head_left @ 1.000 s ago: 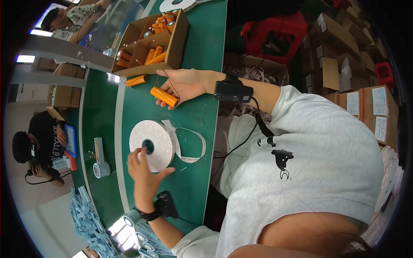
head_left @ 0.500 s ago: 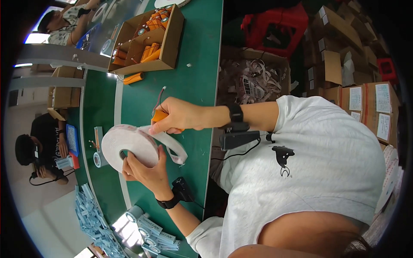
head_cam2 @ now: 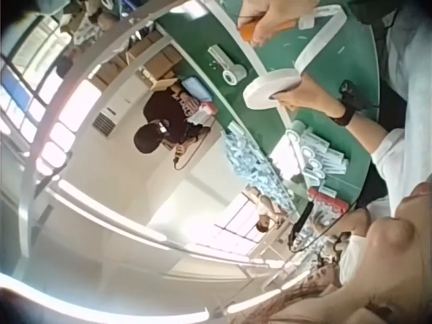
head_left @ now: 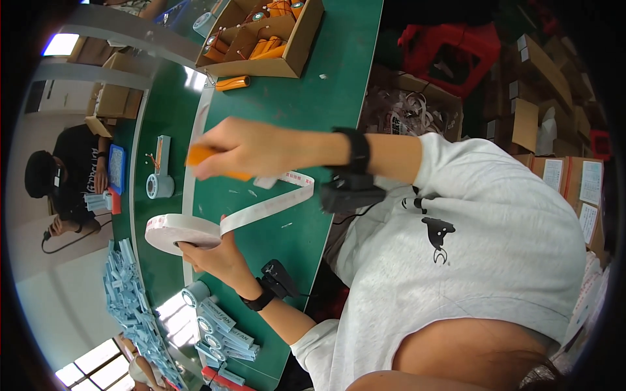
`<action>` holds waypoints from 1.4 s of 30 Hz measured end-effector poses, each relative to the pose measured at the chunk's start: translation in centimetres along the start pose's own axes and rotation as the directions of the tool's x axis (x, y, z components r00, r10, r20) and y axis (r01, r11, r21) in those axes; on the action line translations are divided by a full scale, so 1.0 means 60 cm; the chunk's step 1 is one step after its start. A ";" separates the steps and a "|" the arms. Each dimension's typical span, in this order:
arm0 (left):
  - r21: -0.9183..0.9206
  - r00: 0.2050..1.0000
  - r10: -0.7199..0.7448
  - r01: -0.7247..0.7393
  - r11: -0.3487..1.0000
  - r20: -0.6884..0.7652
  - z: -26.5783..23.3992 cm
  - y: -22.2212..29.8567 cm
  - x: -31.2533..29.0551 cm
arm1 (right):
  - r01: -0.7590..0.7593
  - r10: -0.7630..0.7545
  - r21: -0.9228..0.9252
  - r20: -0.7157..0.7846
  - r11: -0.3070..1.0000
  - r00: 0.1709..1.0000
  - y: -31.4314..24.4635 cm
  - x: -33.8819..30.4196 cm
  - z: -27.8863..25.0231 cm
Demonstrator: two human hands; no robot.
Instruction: The person applies double-sided tape to batteries, peels the backing, and presses each battery into a fan housing. They discard tape scraps into a bin and move a cardboard box while repeating the assembly process.
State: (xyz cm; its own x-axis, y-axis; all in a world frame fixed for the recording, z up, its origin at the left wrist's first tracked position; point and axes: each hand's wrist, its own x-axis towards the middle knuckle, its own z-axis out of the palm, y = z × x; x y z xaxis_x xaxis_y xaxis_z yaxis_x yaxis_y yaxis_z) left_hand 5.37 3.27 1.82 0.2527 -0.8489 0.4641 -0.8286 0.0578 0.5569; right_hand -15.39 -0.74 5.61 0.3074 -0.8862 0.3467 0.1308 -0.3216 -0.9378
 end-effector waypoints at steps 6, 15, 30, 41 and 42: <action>0.206 0.991 0.133 -0.136 0.969 0.028 0.032 0.034 -0.015 | -0.049 0.047 -0.074 -0.035 0.996 0.998 0.039 0.035 0.071; 0.178 0.995 0.095 -0.087 0.980 -0.039 0.053 0.089 0.007 | 0.277 0.230 0.755 -0.490 0.595 0.841 0.058 0.068 0.081; 0.188 0.886 0.463 -0.452 0.872 -0.020 0.066 0.129 0.037 | 0.434 0.262 0.758 -0.601 0.488 0.755 0.059 0.068 0.022; -0.303 0.657 0.604 -0.524 0.796 0.452 0.096 0.040 0.006 | 0.538 -0.299 0.597 -0.456 0.595 0.838 0.055 0.063 -0.091; -0.244 0.699 0.559 -0.506 0.827 0.446 0.056 0.043 0.001 | 0.490 -0.322 0.619 -0.370 0.614 0.872 0.042 0.053 -0.088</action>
State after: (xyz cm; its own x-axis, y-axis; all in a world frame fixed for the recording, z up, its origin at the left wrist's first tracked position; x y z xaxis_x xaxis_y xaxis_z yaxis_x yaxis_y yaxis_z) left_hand 1.56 1.59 0.96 -0.5094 -0.7952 0.3288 -0.6912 0.6058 0.3940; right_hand -19.09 -6.14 4.29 -0.1229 -0.7922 0.5977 0.8141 -0.4250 -0.3959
